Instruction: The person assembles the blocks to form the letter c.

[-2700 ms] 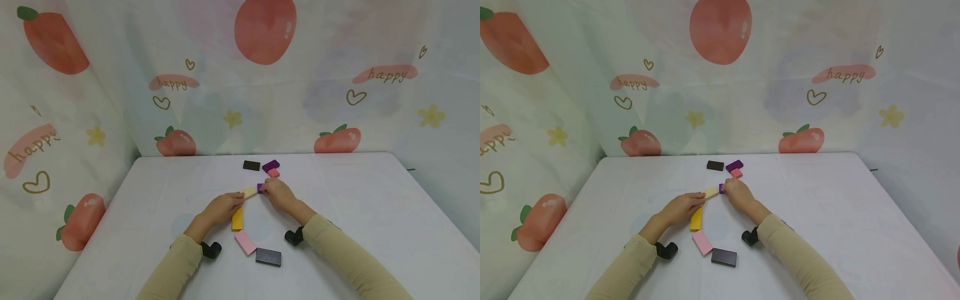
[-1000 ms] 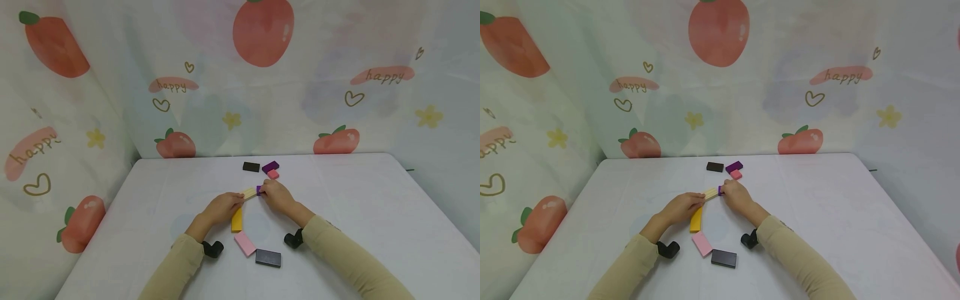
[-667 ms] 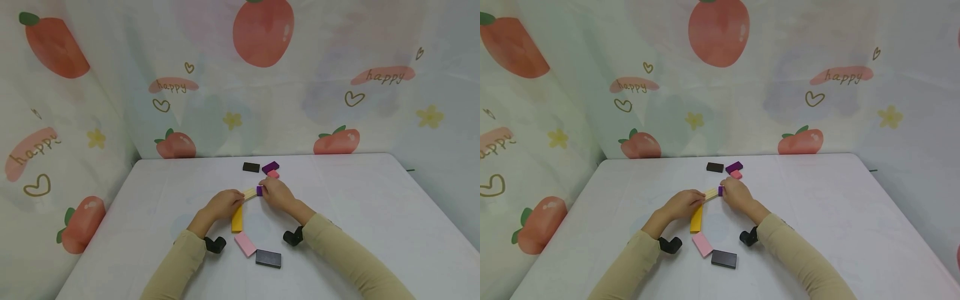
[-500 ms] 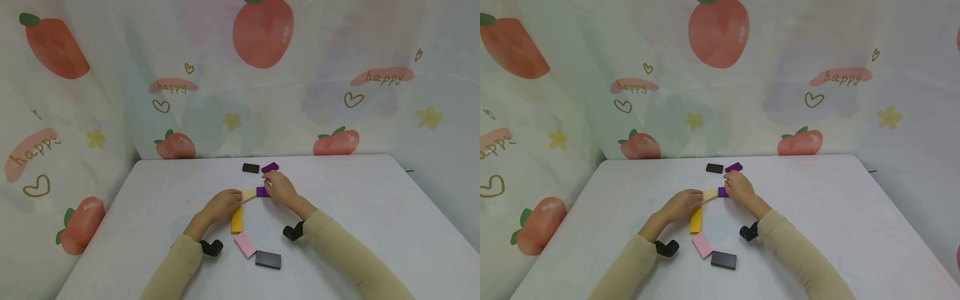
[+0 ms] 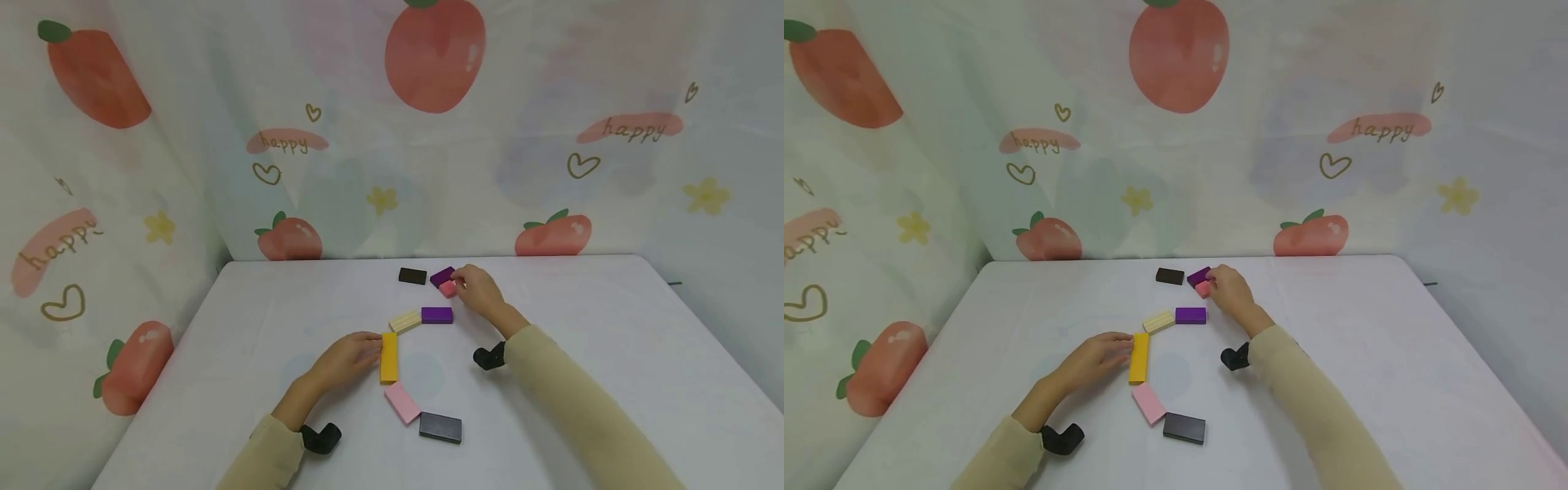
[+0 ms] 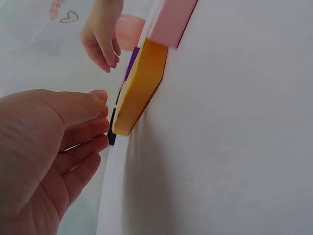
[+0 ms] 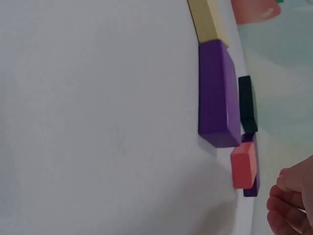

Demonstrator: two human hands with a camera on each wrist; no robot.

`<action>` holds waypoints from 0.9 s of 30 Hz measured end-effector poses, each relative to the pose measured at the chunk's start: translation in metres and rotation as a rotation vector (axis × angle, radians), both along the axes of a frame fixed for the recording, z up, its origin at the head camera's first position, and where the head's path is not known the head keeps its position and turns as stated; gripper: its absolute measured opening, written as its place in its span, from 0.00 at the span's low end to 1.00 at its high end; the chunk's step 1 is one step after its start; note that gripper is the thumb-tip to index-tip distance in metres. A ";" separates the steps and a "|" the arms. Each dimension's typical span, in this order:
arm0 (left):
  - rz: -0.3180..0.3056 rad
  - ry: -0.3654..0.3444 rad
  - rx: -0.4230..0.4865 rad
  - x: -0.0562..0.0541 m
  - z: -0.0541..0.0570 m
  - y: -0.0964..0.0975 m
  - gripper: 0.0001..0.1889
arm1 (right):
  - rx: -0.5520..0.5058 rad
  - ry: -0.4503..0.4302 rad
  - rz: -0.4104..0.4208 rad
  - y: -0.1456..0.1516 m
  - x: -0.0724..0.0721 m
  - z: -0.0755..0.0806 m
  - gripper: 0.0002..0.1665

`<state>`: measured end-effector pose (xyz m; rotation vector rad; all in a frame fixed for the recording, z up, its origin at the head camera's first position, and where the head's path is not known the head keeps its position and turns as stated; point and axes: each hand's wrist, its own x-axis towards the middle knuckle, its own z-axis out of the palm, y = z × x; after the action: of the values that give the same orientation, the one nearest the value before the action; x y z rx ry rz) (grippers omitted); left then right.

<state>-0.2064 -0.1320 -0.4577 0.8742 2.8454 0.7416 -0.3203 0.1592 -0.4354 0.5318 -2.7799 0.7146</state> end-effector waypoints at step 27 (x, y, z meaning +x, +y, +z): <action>-0.407 0.206 0.024 0.060 0.007 0.049 0.15 | 0.218 -0.261 0.123 -0.013 -0.011 -0.007 0.28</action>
<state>-0.1459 -0.0825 -0.4507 1.5509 2.6821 0.6650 -0.3314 0.1463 -0.4425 0.7015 -3.1139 0.5415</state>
